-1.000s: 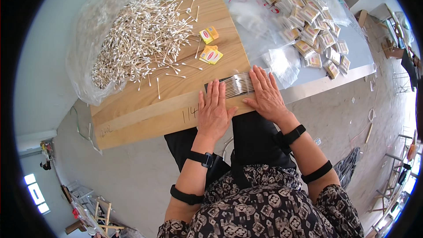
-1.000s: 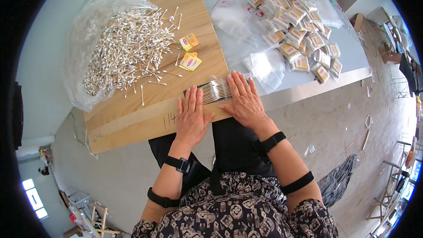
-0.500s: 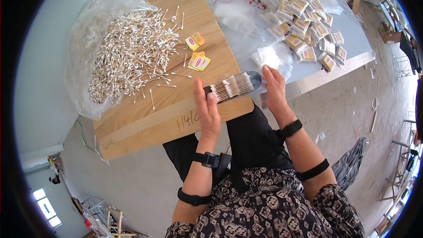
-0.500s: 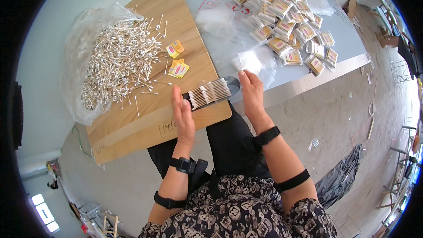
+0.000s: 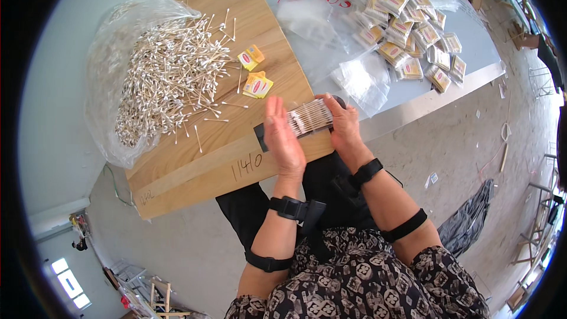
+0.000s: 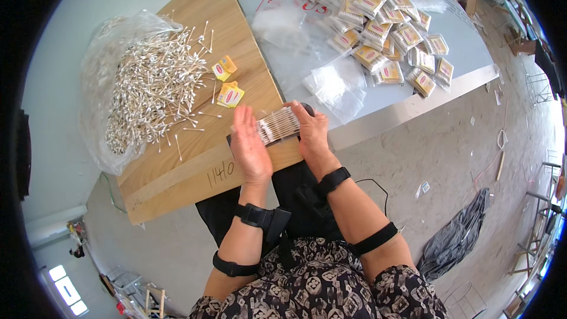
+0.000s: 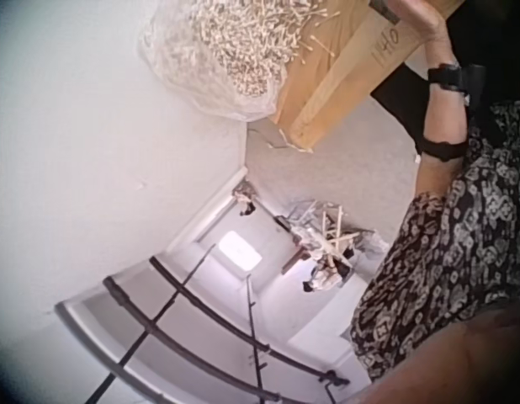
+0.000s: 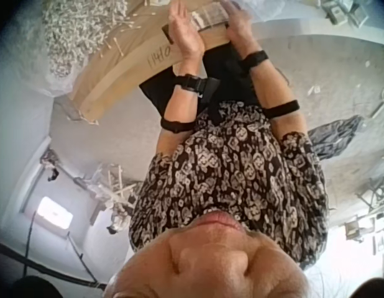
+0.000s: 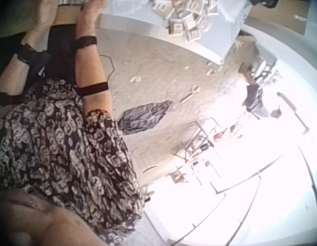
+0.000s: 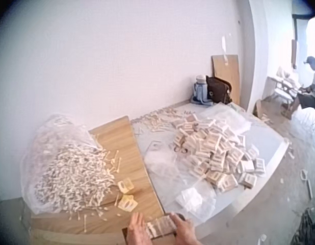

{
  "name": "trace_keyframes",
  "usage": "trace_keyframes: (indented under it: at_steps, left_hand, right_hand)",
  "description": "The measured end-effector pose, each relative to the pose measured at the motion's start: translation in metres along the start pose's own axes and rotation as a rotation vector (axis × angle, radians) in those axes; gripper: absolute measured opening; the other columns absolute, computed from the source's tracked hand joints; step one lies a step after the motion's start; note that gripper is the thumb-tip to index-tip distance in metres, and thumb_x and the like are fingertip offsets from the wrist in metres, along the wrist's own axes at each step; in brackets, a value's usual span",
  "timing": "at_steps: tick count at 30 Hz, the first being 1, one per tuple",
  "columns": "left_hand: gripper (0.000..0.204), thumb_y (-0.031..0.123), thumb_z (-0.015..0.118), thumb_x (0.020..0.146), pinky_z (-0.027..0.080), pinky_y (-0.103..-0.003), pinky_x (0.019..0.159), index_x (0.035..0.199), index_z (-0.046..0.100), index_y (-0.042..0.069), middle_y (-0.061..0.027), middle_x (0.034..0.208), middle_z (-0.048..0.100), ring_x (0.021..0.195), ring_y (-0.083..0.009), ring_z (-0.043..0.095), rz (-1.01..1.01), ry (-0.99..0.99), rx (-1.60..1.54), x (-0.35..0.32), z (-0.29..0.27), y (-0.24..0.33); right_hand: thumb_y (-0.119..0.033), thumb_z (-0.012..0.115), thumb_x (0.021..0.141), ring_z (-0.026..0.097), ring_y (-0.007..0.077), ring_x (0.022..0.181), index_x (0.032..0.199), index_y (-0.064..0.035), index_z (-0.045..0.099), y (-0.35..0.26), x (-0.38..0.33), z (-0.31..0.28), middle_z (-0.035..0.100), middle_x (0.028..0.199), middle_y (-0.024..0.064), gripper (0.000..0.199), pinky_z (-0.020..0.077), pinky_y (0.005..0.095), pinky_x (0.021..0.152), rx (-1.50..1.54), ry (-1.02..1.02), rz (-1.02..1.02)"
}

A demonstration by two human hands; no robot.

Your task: Counting, grouping, and placing cotton swabs into small plastic bags.

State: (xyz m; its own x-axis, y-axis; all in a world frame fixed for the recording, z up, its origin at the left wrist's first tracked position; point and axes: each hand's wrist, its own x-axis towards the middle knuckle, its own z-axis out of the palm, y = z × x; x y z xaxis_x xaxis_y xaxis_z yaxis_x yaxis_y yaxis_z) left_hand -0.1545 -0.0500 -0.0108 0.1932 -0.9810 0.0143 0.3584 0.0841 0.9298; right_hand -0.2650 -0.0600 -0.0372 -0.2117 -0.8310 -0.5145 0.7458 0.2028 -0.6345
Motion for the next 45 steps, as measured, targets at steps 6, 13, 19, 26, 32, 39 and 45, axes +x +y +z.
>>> trace_keyframes:
  at_steps: [6, 13, 19, 26, 32, 39, 45]
  left_hand:
    - [0.058, 0.035, 0.042, 0.102, 0.023, -0.041, 0.116, 0.142, 0.035, -0.006, -0.0198, 0.147, 0.037, 0.138, -0.0300, 0.034, 0.013, 0.049, 0.035, 0.002, 0.007, -0.001]
    - [0.031, 0.026, 0.071, 0.086, 0.042, -0.043, 0.092, 0.107, 0.065, 0.004, -0.0127, 0.106, 0.061, 0.104, -0.0304, 0.053, 0.358, 0.118, 1.287, 0.077, -0.055, 0.026]
    - [0.035, 0.028, 0.081, 0.070, 0.042, -0.046, 0.088, 0.089, 0.064, 0.004, -0.0130, 0.097, 0.059, 0.100, -0.0352, 0.051, 0.090, 0.029, 1.561, 0.109, -0.048, 0.037]
    - [0.022, 0.016, 0.074, 0.077, 0.047, -0.042, 0.075, 0.082, 0.061, -0.002, -0.0129, 0.080, 0.060, 0.078, -0.0337, 0.055, 0.161, 0.086, 1.317, 0.119, -0.079, 0.032]
    - [0.016, 0.007, 0.069, 0.083, 0.048, -0.030, 0.064, 0.094, 0.066, -0.005, -0.0120, 0.077, 0.067, 0.068, -0.0205, 0.060, 0.295, 0.159, 0.934, 0.093, -0.065, 0.045]
    - [0.017, 0.005, 0.072, 0.082, 0.045, -0.026, 0.059, 0.097, 0.068, -0.002, -0.0043, 0.073, 0.065, 0.064, -0.0075, 0.053, -0.180, -0.493, 0.886, 0.023, -0.009, 0.089]
    - [0.010, 0.006, 0.070, 0.085, 0.038, -0.022, 0.052, 0.081, 0.064, -0.001, 0.0006, 0.064, 0.059, 0.057, -0.0046, 0.047, -0.253, -0.376, 0.606, -0.001, -0.009, 0.065]
  right_hand:
    - [-0.021, 0.071, 0.088, 0.060, 0.0106, 0.072, 0.089, -0.0007, 0.072, 0.002, -0.004, 0.006, 0.067, 0.080, 0.0023, 0.021, 0.0481, 0.0258, 0.068, -0.052, 0.019, -0.036]
    - [-0.025, 0.070, 0.089, 0.060, 0.0113, 0.072, 0.089, -0.0028, 0.073, 0.001, -0.004, 0.001, 0.067, 0.080, 0.0021, 0.023, 0.0488, 0.0281, 0.069, -0.095, 0.023, -0.047]
    - [-0.026, 0.070, 0.088, 0.060, 0.0118, 0.073, 0.089, -0.0022, 0.072, 0.002, -0.002, -0.003, 0.067, 0.081, 0.0026, 0.024, 0.0485, 0.0290, 0.070, -0.101, 0.036, -0.028]
    - [-0.026, 0.071, 0.088, 0.059, 0.0128, 0.073, 0.087, -0.0008, 0.072, 0.003, -0.003, 0.003, 0.067, 0.080, 0.0030, 0.025, 0.0478, 0.0292, 0.070, -0.082, 0.018, 0.000]
    - [-0.022, 0.072, 0.086, 0.059, 0.0154, 0.089, 0.109, 0.0011, 0.065, -0.007, -0.003, -0.008, 0.065, 0.093, 0.0035, 0.034, 0.0485, 0.0314, 0.075, -0.086, 0.088, -0.148]
    - [-0.010, 0.071, 0.078, 0.061, 0.0309, 0.081, 0.106, 0.0005, 0.061, -0.058, -0.048, 0.008, 0.062, 0.091, 0.0132, 0.031, 0.0497, 0.0351, 0.071, -0.911, -0.422, -0.857]
    - [-0.011, 0.070, 0.084, 0.053, 0.0105, 0.057, 0.082, 0.0017, 0.059, -0.044, -0.064, 0.008, 0.055, 0.062, 0.0022, 0.016, 0.0427, 0.0290, 0.051, -0.586, -0.296, -0.225]
